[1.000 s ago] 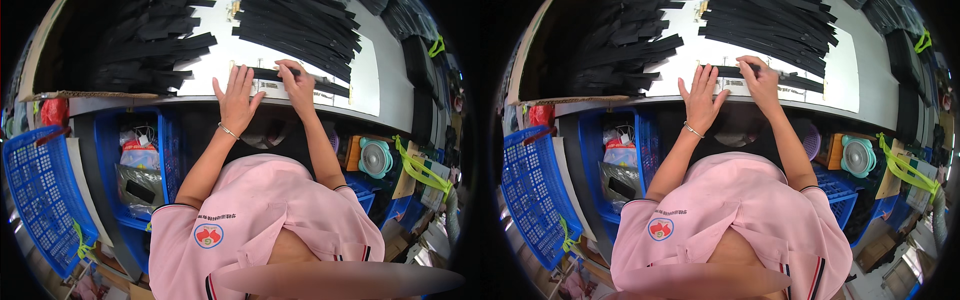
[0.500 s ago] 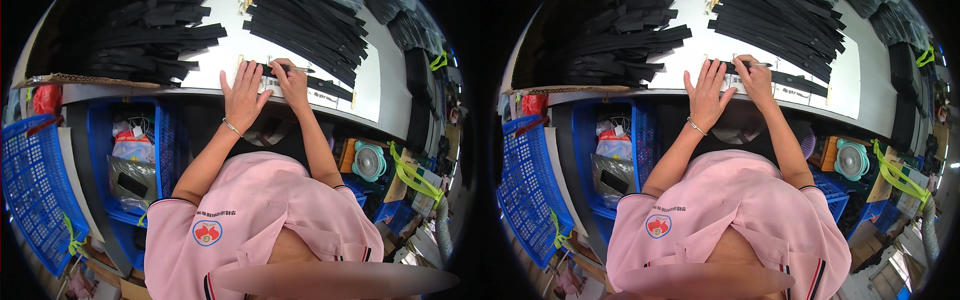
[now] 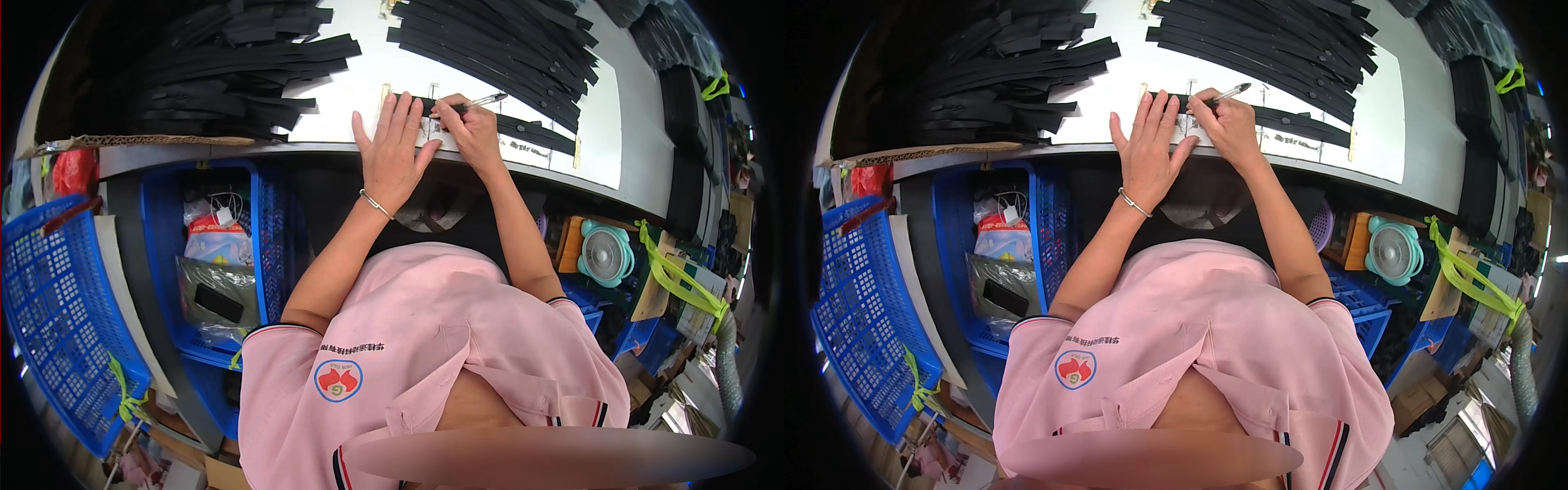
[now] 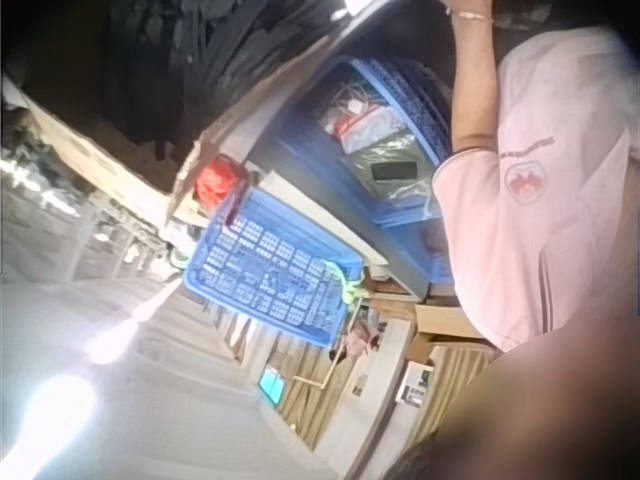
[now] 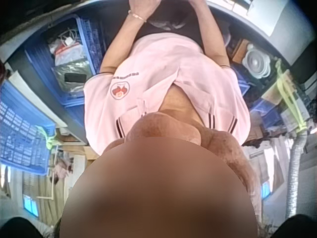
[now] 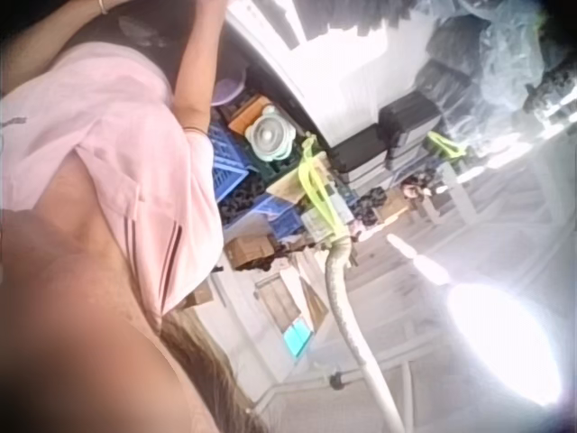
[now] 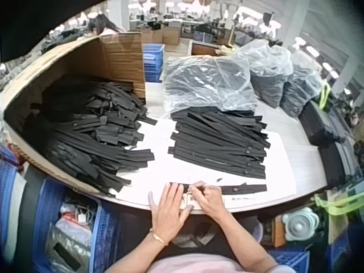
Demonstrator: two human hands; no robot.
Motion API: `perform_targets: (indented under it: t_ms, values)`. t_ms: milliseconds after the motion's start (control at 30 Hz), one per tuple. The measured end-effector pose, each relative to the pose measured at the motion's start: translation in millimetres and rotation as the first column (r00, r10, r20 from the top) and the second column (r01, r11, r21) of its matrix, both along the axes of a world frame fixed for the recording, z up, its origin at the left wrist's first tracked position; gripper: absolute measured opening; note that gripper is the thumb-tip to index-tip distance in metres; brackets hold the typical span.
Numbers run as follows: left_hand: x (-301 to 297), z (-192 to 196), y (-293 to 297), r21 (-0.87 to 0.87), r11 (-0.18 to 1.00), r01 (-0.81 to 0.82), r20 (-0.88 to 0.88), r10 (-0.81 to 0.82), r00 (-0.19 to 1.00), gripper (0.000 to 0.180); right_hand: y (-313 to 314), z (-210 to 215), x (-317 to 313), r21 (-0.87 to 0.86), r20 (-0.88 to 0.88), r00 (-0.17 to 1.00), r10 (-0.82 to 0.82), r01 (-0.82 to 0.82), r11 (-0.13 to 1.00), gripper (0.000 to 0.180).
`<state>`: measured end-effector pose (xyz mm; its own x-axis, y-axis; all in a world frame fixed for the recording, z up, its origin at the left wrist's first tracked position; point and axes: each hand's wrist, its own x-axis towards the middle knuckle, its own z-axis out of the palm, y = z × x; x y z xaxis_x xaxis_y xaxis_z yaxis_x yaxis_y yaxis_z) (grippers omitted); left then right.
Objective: Picking up black zippers, aligning them against a template on a desk, marking them with a pen, and organizing them.
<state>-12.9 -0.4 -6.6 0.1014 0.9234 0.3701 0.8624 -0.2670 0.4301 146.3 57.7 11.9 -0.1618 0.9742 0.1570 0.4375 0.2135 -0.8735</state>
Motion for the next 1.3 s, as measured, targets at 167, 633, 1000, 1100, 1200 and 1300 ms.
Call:
perform_targets:
  t_ms: [167, 633, 1000, 1100, 1200, 1300]
  values:
    - [3, 1, 1, -0.004, 1.0, 0.02, 0.01, -0.02, 1.0, 0.066, 1, -3, 4, -0.021, -0.024, 1.0, 0.017, -0.017, 1.0, 0.023]
    - [0, -3, 2, 0.033, 0.999, 0.029, -0.041, -0.027, 0.999, 0.065, -18, 11, 88, 0.509, 0.382, 0.871, -0.309, 0.08, 0.857, 0.026]
    - [66, 17, 23, 0.148, 0.966, 0.211, 0.236, -0.241, 0.941, 0.045, -17, 2, 93, 0.525, 0.297, 0.907, -0.3, 0.107, 0.844, 0.027]
    - [85, 10, 38, 0.168, 0.954, 0.248, 0.329, -0.291, 0.898, 0.025, -17, 1, 93, 0.515, 0.289, 0.909, -0.3, 0.117, 0.849, 0.026]
    - [91, 8, 44, 0.174, 0.959, 0.222, 0.341, -0.27, 0.9, 0.012, -16, 2, 95, 0.513, 0.26, 0.915, -0.308, 0.139, 0.847, 0.02]
    - [92, 9, 45, 0.156, 0.967, 0.204, 0.328, -0.245, 0.912, 0.011, -15, 10, 98, 0.479, 0.215, 0.922, -0.321, 0.187, 0.858, 0.011]
